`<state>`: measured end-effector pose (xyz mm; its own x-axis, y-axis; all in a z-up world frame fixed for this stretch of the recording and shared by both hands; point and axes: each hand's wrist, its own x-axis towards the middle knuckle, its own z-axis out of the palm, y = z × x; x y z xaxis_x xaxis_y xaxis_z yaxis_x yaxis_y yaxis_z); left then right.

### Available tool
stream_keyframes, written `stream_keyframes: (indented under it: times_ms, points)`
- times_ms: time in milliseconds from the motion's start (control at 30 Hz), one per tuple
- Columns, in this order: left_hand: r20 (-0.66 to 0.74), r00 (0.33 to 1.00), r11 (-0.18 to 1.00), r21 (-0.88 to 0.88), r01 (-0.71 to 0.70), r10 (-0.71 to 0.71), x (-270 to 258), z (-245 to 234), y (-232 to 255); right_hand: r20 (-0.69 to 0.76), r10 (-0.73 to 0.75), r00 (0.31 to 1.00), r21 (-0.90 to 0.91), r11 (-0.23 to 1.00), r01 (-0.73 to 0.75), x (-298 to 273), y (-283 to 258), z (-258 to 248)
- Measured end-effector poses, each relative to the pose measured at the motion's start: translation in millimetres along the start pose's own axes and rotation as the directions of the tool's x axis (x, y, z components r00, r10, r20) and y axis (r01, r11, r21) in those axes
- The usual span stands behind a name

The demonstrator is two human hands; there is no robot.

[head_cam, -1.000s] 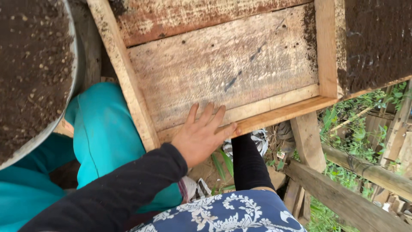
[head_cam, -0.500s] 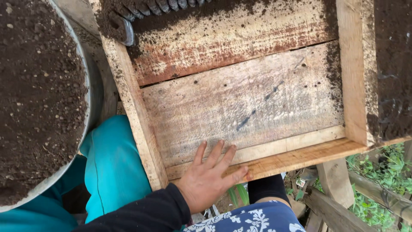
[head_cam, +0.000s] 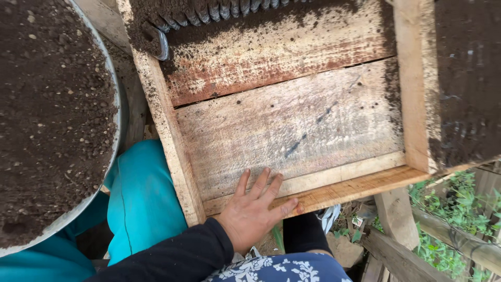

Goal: The person sits with a large basin of soil between their legs and repeatedly scoops soil into small white packets. They then fold the packets closed and place them into a wooden tray beside them.

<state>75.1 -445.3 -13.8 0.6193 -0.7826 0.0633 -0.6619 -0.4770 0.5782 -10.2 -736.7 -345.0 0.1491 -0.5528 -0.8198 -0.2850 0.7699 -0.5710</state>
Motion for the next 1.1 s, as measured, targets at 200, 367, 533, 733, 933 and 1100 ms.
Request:
stream_keyframes:
  times_ms: [200,367,533,733,933,1100]
  points:
    - [-0.03,0.999,0.999,0.044,-0.017,0.018,-2,3,0,-0.031,-0.029,0.999,0.167,0.985,0.034,-35,-35,-19]
    - [-0.214,0.975,0.996,0.069,-0.05,0.064,-4,22,-2,-0.063,-0.105,0.993,0.33,0.936,0.119,-126,-100,-41]
    - [-0.196,0.975,0.986,0.15,-0.074,0.103,-8,23,-2,0.101,-0.375,0.921,0.482,0.829,0.285,-282,-177,-20]
    - [-0.228,0.97,0.993,0.061,0.105,-0.088,-19,-14,21,0.5,-0.598,0.626,0.422,0.8,0.426,-423,-176,36]
    - [0.205,0.817,0.125,-0.94,0.318,-0.539,-34,-105,50,0.698,-0.634,0.333,0.44,0.746,0.5,-469,-131,71]
    - [0.36,0.927,-0.517,-0.816,0.259,-0.102,-63,-157,31,0.864,-0.454,-0.217,0.244,0.0,0.97,-552,-104,83]
